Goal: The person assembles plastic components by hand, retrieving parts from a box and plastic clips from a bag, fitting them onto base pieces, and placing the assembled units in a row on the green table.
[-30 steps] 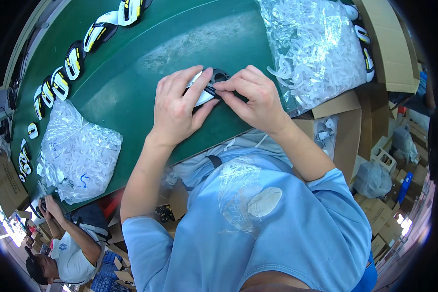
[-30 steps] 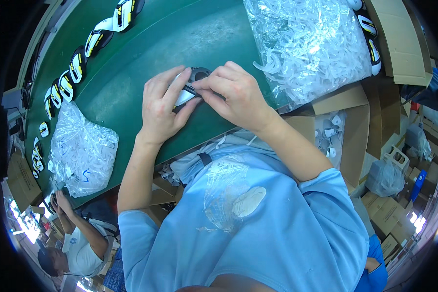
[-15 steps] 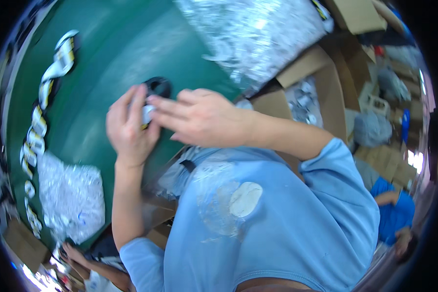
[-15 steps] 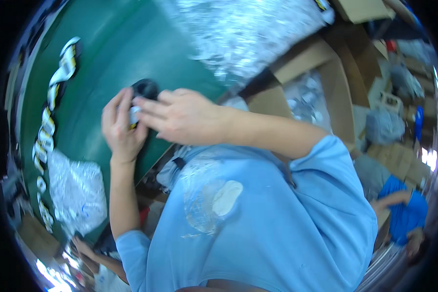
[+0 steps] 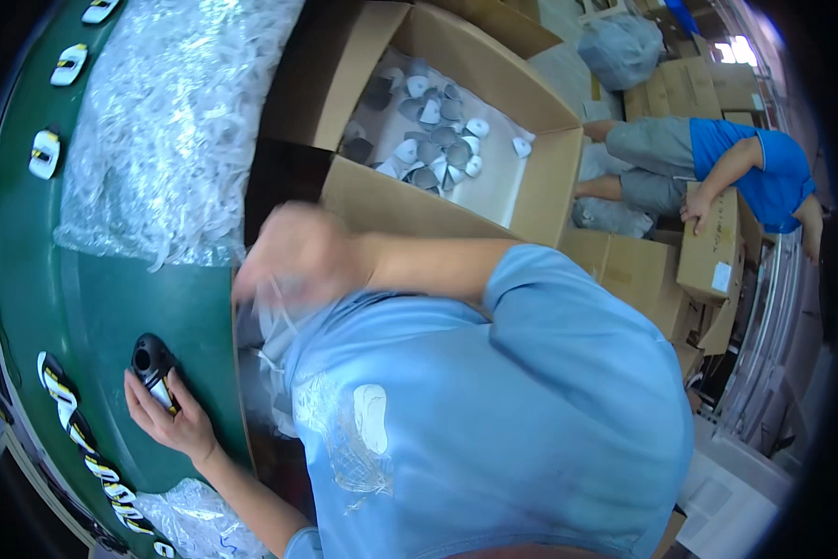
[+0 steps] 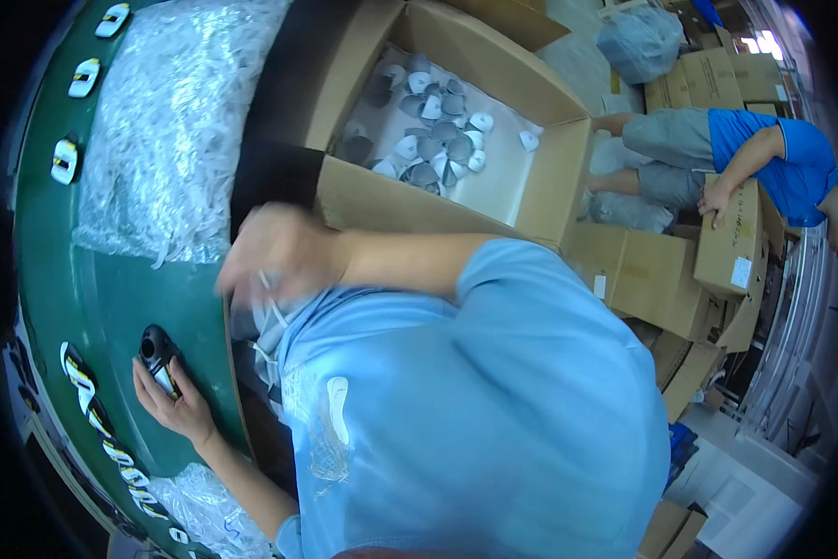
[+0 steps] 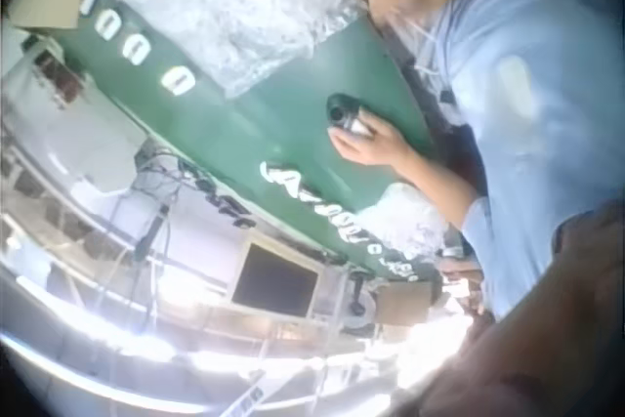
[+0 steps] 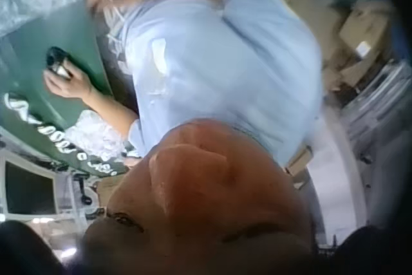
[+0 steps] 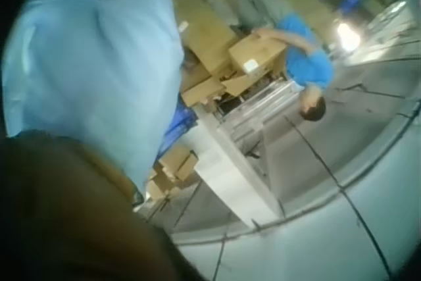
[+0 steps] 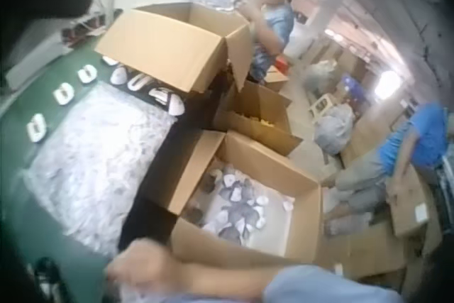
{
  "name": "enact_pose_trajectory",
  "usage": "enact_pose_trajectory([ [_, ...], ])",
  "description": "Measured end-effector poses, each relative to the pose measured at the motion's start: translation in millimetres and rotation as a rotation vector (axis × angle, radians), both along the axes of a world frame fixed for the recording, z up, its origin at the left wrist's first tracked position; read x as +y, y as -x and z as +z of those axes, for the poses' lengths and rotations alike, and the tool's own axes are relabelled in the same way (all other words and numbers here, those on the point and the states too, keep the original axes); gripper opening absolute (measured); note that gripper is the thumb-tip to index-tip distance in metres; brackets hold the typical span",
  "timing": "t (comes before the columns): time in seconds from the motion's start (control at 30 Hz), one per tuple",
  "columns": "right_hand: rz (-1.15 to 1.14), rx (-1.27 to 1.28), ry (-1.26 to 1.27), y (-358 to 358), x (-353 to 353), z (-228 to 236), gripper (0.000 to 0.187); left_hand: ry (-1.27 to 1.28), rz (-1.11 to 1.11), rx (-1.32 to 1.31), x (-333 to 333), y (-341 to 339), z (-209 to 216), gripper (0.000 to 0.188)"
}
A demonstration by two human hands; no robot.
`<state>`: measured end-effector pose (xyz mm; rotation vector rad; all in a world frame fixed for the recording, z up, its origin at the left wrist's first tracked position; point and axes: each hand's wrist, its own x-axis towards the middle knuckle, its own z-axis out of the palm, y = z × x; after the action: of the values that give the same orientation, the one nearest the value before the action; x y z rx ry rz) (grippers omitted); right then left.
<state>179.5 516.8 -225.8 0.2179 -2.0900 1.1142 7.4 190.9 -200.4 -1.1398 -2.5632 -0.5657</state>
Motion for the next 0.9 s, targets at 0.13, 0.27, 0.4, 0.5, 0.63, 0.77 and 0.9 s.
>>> enact_pose_trajectory([
  [0.13,-0.725,-0.89,0.254,-108.4,134.3,-95.0,0.02,0.045,-0.009,0.005,10.5,-0.5,7.4,0.058],
  [0.27,-0.608,-1.14,-0.284,-197.2,200.8,-197.3,0.032,0.048,-0.01,-0.01,13.4,0.1,6.1,0.058],
  [0.4,-0.551,-1.584,-0.168,-201.4,213.1,-197.8,0.048,0.056,-0.03,-0.006,10.5,0.2,4.4,0.058],
  [0.5,-0.69,-1.263,0.398,-196.1,219.2,-170.5,0.045,0.042,-0.016,-0.017,10.6,-1.1,3.5,0.058],
  [0.63,-0.629,-0.849,0.949,-188.8,212.6,-114.1,0.055,0.043,-0.037,-0.037,14.0,3.0,3.6,0.057],
  [0.77,-0.694,-0.901,0.76,-196.2,229.1,-131.3,0.051,0.017,-0.026,-0.072,12.6,7.7,4.6,0.057],
  [0.9,-0.967,-0.918,0.31,-153.1,220.6,-105.5,0.046,0.049,0.019,-0.076,4.8,0.1,12.6,0.064],
])
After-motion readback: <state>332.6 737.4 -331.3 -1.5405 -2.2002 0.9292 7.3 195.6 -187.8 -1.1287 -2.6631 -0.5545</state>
